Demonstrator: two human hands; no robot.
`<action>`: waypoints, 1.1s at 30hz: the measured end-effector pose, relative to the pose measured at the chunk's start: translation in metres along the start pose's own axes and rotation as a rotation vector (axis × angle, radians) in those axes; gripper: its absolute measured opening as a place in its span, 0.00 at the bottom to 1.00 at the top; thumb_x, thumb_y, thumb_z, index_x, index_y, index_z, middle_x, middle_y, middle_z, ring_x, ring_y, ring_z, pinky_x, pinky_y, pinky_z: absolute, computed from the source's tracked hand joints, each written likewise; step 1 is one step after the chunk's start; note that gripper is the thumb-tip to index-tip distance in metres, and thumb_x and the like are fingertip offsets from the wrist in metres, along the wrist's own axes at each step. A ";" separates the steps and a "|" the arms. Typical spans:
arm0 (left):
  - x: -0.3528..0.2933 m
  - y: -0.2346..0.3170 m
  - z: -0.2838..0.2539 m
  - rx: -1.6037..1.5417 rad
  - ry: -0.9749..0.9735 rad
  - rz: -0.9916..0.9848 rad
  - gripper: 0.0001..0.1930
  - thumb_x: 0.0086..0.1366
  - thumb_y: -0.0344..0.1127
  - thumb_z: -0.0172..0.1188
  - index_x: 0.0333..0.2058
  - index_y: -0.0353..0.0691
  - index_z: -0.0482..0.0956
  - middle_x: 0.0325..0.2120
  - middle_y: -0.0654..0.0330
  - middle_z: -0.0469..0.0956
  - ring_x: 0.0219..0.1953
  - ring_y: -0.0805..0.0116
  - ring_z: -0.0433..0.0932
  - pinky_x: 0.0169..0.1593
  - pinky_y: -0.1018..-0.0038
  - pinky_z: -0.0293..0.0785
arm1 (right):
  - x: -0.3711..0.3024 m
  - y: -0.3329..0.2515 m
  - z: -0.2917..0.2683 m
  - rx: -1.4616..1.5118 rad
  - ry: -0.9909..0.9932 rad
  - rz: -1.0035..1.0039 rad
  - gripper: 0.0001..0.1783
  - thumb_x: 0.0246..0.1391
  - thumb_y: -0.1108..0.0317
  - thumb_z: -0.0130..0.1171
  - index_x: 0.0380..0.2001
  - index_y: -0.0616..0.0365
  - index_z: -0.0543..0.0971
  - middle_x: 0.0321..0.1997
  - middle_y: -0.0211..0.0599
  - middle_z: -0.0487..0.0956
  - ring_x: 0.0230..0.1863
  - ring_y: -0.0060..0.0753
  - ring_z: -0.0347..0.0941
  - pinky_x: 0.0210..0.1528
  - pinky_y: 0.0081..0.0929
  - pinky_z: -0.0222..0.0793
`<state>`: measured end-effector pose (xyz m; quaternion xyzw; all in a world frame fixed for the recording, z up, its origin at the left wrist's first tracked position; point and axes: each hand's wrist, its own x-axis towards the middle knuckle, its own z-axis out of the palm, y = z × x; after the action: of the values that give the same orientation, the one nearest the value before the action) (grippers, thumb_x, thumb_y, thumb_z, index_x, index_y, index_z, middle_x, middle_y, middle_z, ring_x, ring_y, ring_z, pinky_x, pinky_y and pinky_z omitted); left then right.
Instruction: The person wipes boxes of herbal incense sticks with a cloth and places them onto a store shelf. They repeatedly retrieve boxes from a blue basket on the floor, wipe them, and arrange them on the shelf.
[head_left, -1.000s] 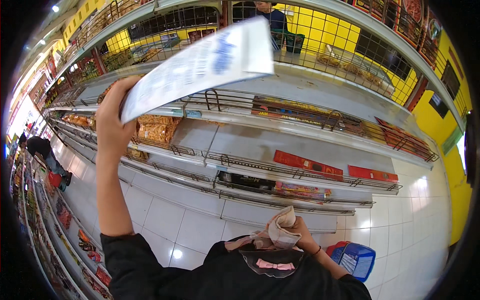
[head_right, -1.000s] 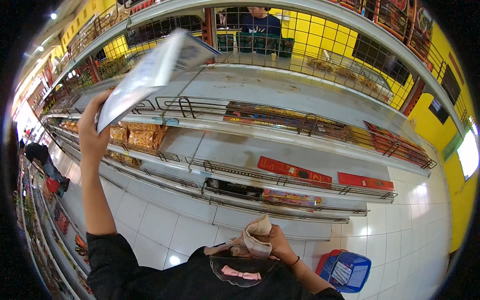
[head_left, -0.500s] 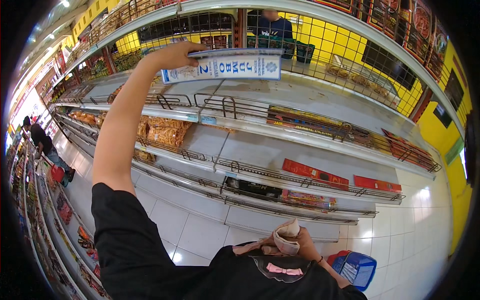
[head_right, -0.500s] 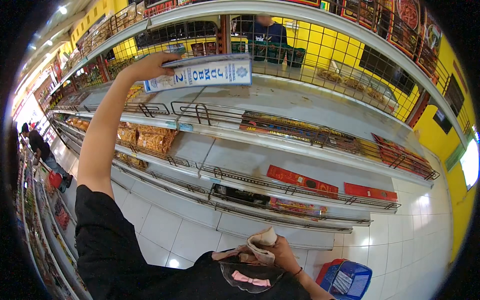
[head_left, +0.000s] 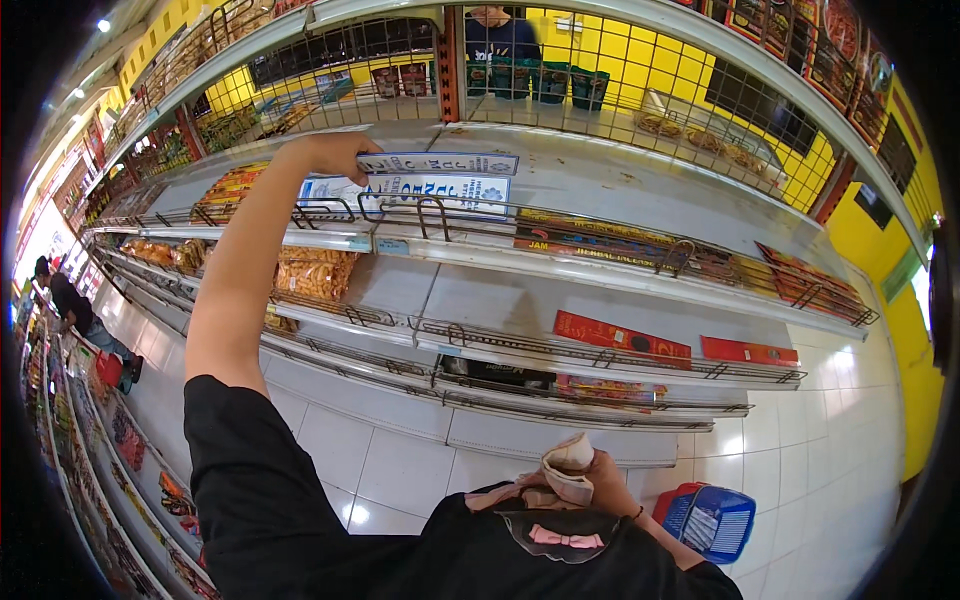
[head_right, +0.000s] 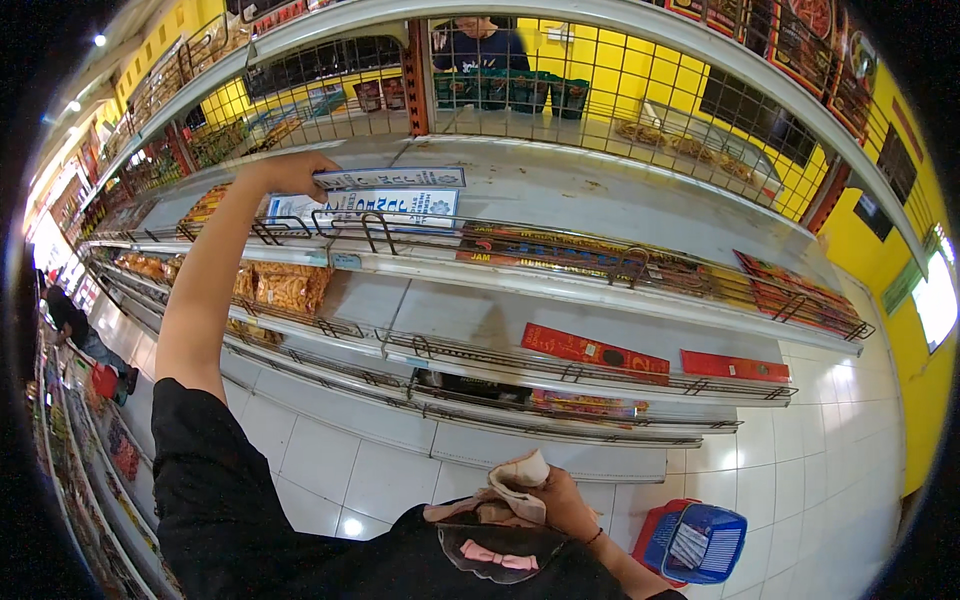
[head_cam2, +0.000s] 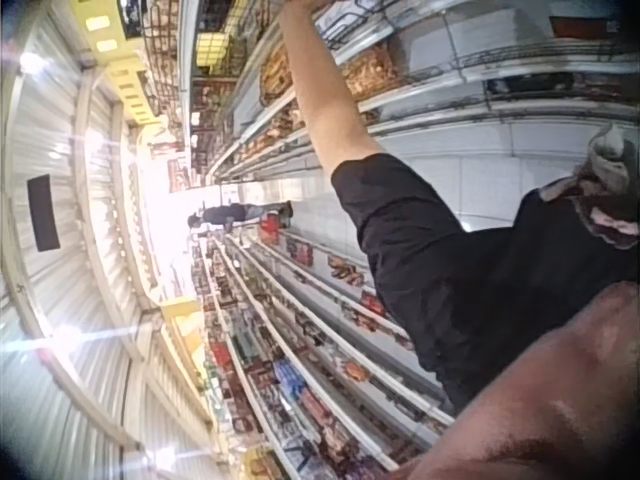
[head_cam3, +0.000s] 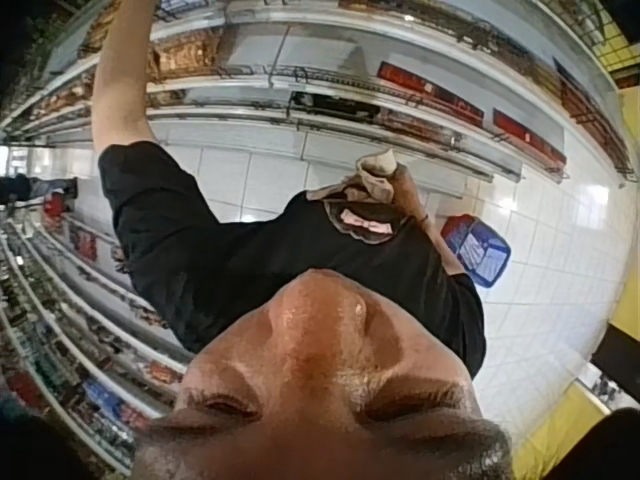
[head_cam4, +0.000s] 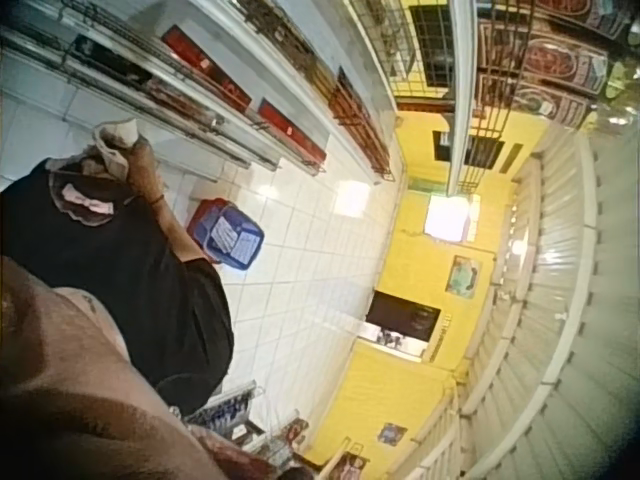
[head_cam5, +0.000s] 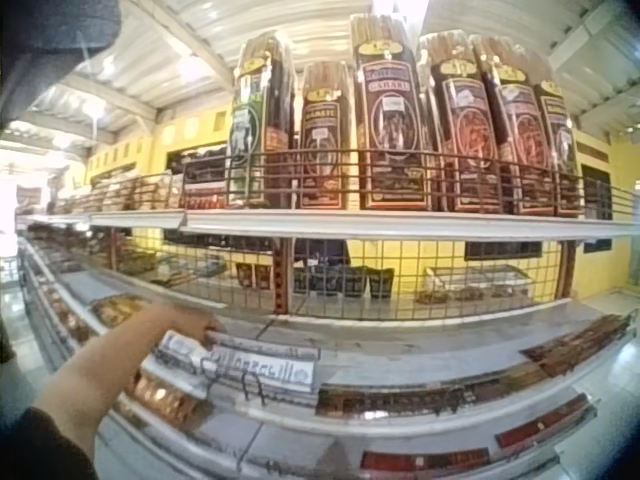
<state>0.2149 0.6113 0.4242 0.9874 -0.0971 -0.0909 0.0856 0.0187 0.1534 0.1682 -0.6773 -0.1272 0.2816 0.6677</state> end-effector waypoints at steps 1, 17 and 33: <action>0.001 0.002 0.001 -0.003 0.007 0.006 0.23 0.44 0.28 0.62 0.44 0.37 0.72 0.35 0.56 0.76 0.37 0.65 0.73 0.44 0.72 0.66 | 0.000 -0.007 0.004 0.018 -0.019 -0.018 0.18 0.36 0.73 0.66 0.35 0.63 0.74 0.35 0.33 0.77 0.37 0.22 0.72 0.42 0.20 0.68; -0.008 0.007 0.016 -0.046 0.035 0.034 0.20 0.40 0.27 0.65 0.38 0.40 0.76 0.31 0.58 0.78 0.33 0.68 0.74 0.39 0.74 0.67 | 0.007 0.023 -0.008 0.083 -0.037 0.012 0.17 0.38 0.77 0.63 0.36 0.65 0.73 0.37 0.35 0.76 0.38 0.24 0.72 0.43 0.20 0.69; -0.021 0.004 0.018 -0.012 0.136 -0.002 0.19 0.41 0.29 0.65 0.37 0.37 0.76 0.31 0.55 0.77 0.33 0.65 0.73 0.40 0.74 0.66 | 0.000 0.025 -0.008 -0.011 -0.043 0.000 0.15 0.44 0.70 0.60 0.37 0.63 0.75 0.36 0.36 0.77 0.38 0.24 0.72 0.42 0.21 0.68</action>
<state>0.1907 0.6088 0.4106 0.9909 -0.0895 -0.0245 0.0977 0.0180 0.1446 0.1430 -0.6746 -0.1431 0.2954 0.6611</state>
